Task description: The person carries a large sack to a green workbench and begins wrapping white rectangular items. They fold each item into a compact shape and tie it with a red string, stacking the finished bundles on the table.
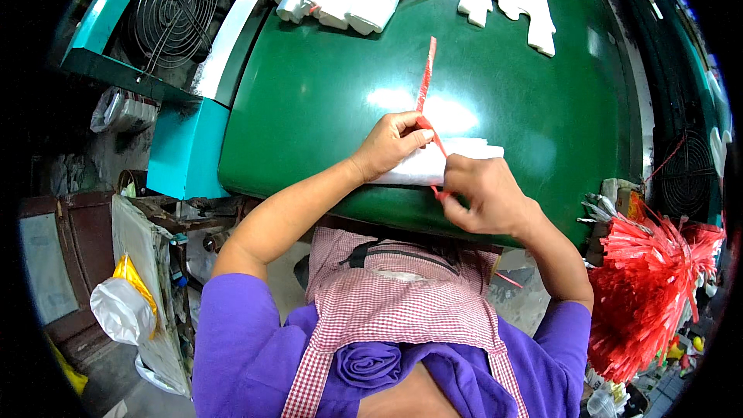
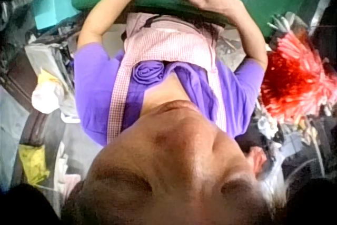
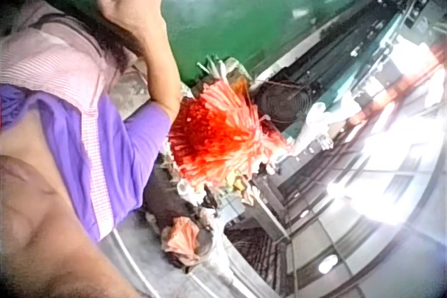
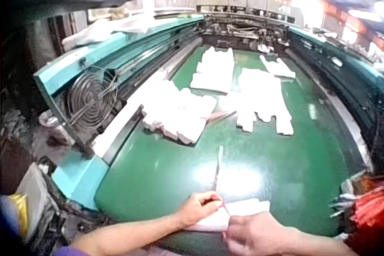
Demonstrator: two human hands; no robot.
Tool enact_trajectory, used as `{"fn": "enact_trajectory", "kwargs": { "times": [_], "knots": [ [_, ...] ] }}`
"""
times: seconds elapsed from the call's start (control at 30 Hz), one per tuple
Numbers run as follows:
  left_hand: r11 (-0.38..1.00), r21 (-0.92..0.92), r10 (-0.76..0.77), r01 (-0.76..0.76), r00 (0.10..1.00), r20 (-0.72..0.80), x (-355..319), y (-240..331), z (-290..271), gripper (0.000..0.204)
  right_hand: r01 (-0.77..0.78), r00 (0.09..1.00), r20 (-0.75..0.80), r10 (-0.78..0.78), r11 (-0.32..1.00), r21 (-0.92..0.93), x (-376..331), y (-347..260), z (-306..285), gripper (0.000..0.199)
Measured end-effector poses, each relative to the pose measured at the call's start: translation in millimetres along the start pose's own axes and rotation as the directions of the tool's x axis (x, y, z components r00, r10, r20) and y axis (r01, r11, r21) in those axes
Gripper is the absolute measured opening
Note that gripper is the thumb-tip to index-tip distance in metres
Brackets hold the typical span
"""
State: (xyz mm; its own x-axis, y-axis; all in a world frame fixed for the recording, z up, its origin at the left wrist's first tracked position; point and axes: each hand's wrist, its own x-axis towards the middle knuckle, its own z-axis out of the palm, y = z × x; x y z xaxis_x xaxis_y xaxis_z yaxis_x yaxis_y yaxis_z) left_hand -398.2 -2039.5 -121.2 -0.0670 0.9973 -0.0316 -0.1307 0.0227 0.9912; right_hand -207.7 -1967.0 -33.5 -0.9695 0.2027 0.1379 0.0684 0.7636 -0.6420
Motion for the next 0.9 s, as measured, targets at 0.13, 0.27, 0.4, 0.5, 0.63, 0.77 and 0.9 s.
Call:
{"fn": "enact_trajectory", "kwargs": {
  "times": [0.13,0.27,0.4,0.5,0.63,0.77,0.9],
  "knots": [
    [0.902,0.369,0.226,-0.225,0.973,0.043,-9,4,6,0.011,-0.374,0.825,0.055,0.562,0.471,0.799,13,33,11,0.015],
    [0.344,0.581,0.620,-0.738,0.643,0.449,-14,8,15,0.009,-0.344,0.862,-0.033,0.506,0.633,0.694,8,48,41,0.022],
    [0.319,0.533,0.595,-0.784,0.603,0.531,-12,18,13,0.008,-0.366,0.901,-0.020,0.434,0.783,0.503,6,50,36,0.010],
    [0.423,0.823,0.412,-0.379,0.890,0.198,9,17,-22,0.010,-0.269,0.922,-0.227,0.313,0.941,0.207,-5,36,48,0.016],
    [0.458,0.876,0.388,-0.152,0.921,-0.043,37,22,-63,0.015,-0.024,0.995,-0.100,-0.010,0.941,-0.338,5,-3,35,0.031],
    [0.375,0.889,0.611,-0.262,0.791,-0.025,80,49,-107,0.011,0.003,1.000,0.012,0.003,0.882,-0.471,32,42,33,0.063],
    [0.029,0.995,0.372,0.098,0.923,-0.101,120,47,-185,0.024,-0.156,0.959,-0.280,0.040,0.900,-0.408,69,84,12,0.059]
  ]
}}
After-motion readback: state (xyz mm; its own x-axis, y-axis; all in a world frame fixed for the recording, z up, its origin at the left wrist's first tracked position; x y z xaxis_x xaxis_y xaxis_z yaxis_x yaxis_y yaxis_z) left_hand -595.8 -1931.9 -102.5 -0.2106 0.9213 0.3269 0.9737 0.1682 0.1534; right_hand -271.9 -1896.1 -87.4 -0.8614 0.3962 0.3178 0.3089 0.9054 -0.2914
